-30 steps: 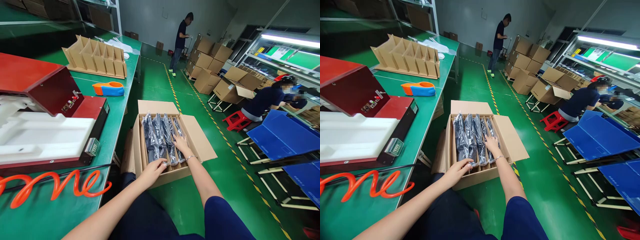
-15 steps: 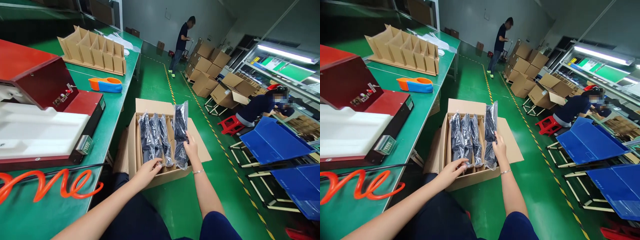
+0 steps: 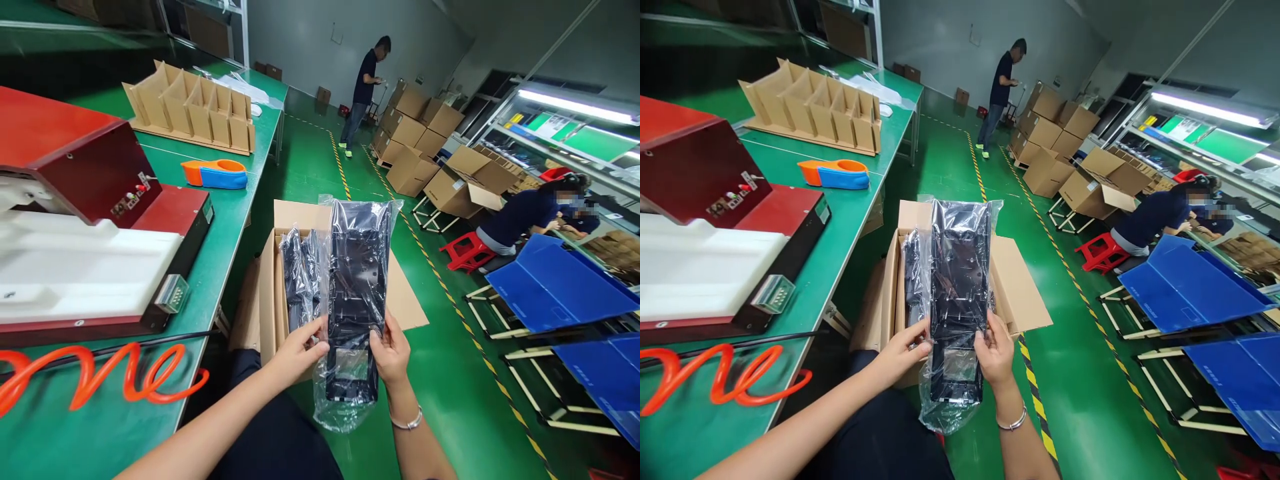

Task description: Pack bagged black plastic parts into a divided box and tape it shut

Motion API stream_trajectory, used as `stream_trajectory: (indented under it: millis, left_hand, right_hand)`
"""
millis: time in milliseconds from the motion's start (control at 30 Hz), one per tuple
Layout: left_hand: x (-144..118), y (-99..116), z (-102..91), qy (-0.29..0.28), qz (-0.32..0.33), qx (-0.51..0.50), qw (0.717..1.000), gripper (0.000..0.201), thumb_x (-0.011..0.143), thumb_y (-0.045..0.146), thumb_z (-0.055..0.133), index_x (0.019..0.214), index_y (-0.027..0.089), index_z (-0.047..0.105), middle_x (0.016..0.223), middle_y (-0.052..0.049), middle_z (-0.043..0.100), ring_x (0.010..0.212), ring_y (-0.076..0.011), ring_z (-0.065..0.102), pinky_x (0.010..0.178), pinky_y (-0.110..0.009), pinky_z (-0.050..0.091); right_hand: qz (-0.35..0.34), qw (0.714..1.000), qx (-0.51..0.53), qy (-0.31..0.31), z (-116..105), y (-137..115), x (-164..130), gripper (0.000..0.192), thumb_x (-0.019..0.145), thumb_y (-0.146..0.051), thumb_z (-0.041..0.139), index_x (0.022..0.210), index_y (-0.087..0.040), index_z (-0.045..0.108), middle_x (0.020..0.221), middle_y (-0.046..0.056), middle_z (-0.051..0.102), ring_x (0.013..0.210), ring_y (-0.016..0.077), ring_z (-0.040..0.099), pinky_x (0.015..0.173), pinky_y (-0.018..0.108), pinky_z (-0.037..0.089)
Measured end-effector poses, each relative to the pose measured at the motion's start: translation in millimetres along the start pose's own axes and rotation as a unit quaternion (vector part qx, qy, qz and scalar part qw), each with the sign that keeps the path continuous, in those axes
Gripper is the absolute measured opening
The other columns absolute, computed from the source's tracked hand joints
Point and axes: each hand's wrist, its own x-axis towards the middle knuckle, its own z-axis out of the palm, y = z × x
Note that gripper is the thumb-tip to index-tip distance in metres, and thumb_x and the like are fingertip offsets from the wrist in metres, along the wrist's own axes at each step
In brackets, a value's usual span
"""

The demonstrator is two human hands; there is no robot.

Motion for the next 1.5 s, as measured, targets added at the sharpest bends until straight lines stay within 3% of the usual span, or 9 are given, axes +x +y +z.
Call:
stream_trajectory:
  millis: [133, 400, 600, 967, 1233, 1500]
  left_hand:
    - [0.5, 6.9, 1.1, -0.001, 0.007, 0.015, 1.0, 0.028, 0.082, 0.043, 0.057, 0.089, 0.019, 0.068, 0.081, -0.004, 0.065, 0.079, -0.0215, 0.057, 0.077, -0.033, 0.046]
    - [0.0, 2.5, 1.3, 0.001, 0.01, 0.032, 0.999, 0.031, 0.083, 0.043, 0.054, 0.093, 0.017, 0.067, 0.079, -0.002, 0.062, 0.072, -0.0176, 0.049, 0.068, -0.029, 0.04]
    - [-0.4, 1.6, 1.0, -0.008, 0.012, 0.027, 1.0, 0.035, 0.083, 0.042, 0.054, 0.1, 0.016, 0.07, 0.087, -0.005, 0.067, 0.078, -0.0195, 0.054, 0.073, -0.03, 0.043]
    - [-1.6, 3.9, -1.6, -0.007, 0.011, 0.031, 0.999, 0.036, 0.087, 0.047, 0.055, 0.097, 0.015, 0.07, 0.086, -0.005, 0.066, 0.081, -0.0202, 0.057, 0.076, -0.031, 0.047]
    - [-2.7, 7.4, -1.5, 0.007, 0.002, 0.012, 1.0, 0.033, 0.085, 0.048, 0.057, 0.082, 0.016, 0.063, 0.071, 0.001, 0.054, 0.068, -0.015, 0.048, 0.066, -0.027, 0.04]
    - [-2.3, 7.7, -1.4, 0.021, -0.017, -0.047, 0.999, 0.037, 0.082, 0.053, 0.064, 0.087, 0.016, 0.067, 0.072, 0.0, 0.056, 0.069, -0.0159, 0.049, 0.07, -0.028, 0.042]
  right_hand:
    - [-0.029, 0.999, -0.017, 0.006, 1.8, -2.1, -2.4, 0.042, 0.083, -0.027, 0.069, 0.126, -0.024, 0.069, 0.121, 0.014, 0.071, 0.105, 0.027, 0.072, 0.086, 0.041, 0.064]
    - [-0.05, 0.998, -0.029, 0.002, 3.6, -4.9, -4.1, 0.044, 0.085, -0.025, 0.066, 0.129, -0.02, 0.067, 0.124, 0.015, 0.07, 0.105, 0.0248, 0.072, 0.088, 0.038, 0.063]
    - [-0.069, 0.998, 0.0, -0.016, 2.5, -10.8, -3.5, 0.047, 0.087, -0.019, 0.066, 0.133, -0.025, 0.064, 0.13, 0.012, 0.068, 0.111, 0.0236, 0.07, 0.091, 0.036, 0.062]
    - [0.012, 0.996, 0.087, -0.025, 12.6, -31.7, 7.7, 0.047, 0.087, -0.028, 0.069, 0.133, -0.025, 0.063, 0.131, 0.008, 0.068, 0.119, 0.0215, 0.067, 0.1, 0.036, 0.058]
    - [0.058, 0.992, 0.102, -0.054, 10.0, -36.9, 13.9, 0.055, 0.083, -0.047, 0.072, 0.133, -0.023, 0.064, 0.135, 0.009, 0.066, 0.124, 0.0261, 0.063, 0.108, 0.044, 0.052]
    - [0.07, 0.99, 0.102, -0.069, 14.6, -48.5, 20.3, 0.063, 0.09, -0.065, 0.054, 0.135, -0.021, 0.063, 0.138, 0.009, 0.064, 0.13, 0.0285, 0.058, 0.113, 0.046, 0.046]
